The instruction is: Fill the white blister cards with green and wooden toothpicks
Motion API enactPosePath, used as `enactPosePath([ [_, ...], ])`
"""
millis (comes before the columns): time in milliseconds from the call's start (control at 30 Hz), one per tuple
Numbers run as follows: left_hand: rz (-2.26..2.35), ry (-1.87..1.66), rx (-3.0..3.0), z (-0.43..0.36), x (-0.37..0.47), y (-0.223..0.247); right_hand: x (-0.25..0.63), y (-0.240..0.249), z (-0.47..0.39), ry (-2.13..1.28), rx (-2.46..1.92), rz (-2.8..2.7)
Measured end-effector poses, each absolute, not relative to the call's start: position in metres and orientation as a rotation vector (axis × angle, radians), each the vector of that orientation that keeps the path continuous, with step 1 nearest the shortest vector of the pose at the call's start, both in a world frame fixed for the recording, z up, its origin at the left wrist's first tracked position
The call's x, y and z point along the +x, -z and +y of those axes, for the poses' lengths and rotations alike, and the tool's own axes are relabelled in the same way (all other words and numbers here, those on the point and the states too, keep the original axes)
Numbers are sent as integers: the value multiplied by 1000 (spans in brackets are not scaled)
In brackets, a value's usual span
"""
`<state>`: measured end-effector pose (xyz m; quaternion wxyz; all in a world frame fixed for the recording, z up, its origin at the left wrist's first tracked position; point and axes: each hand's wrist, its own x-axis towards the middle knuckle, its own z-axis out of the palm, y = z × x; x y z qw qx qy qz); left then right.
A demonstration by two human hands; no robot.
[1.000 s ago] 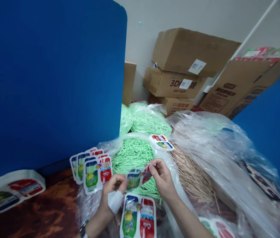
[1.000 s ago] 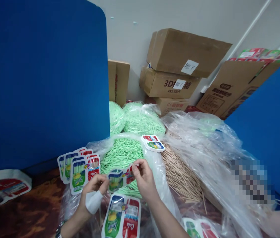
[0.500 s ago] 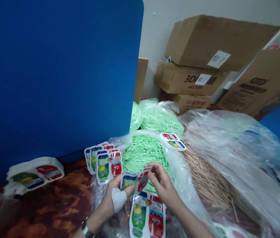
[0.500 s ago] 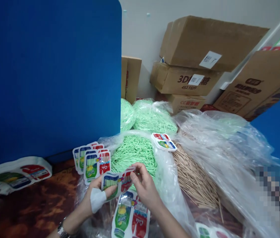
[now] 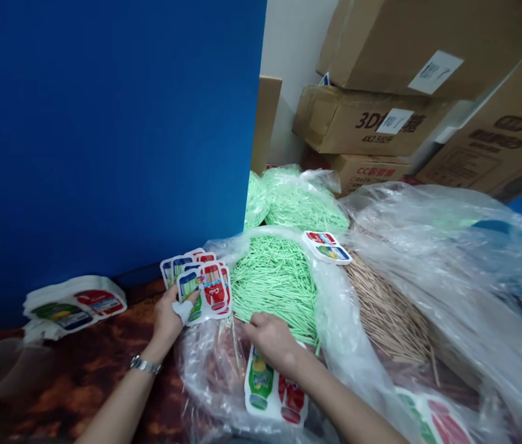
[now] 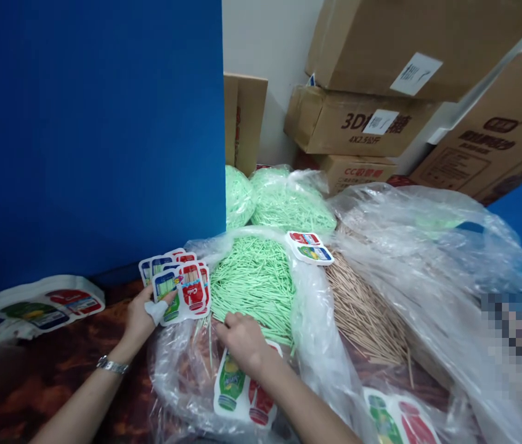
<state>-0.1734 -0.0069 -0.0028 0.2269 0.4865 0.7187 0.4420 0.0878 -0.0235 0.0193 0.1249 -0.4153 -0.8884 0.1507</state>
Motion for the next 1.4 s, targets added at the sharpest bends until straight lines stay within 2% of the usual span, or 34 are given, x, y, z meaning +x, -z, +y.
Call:
enactPosePath([
  [133, 2052, -1141, 1410, -11, -175, -1, 75, -19, -13, -395, -1201, -2602],
  [300, 2159, -1059, 1521, -9, -177, 1, 130, -26, -17, -306, -1418, -2672],
  [500, 2148, -1148, 1688, -4, -172, 7, 175, -21, -40, -320, -1753, -2844],
  [600, 2156, -1114, 1708, 0, -172, 6, 173, -17, -42, -394, -1816, -2767],
  [700, 2311, -1035, 1693, 2, -173, 0, 171, -17, -38, -605, -1831, -2611],
  [800, 2381, -1105, 1785, -6, -166, -13, 172, -17, -35, -736, -1780, -2518],
  [933, 1970, -1224, 1873, -37, -130, -28, 176, -16, -39, -657, -1780, -2478],
  [1067, 1504, -926, 1911, -72, -80, -22, 179, -31, -43, -580, -1759, -2436],
  [1167, 1370, -805, 1901, -86, -54, -9, 179, -54, -46, -581, -1594, -2275],
  [1233, 1356, -813, 1807, -89, -43, -4, 178, -67, -50, -772, -1505, -2128],
  [1400, 1206, -880, 1424, -80, -26, -15, 159, -67, -60, -1594, -1173, -1432],
])
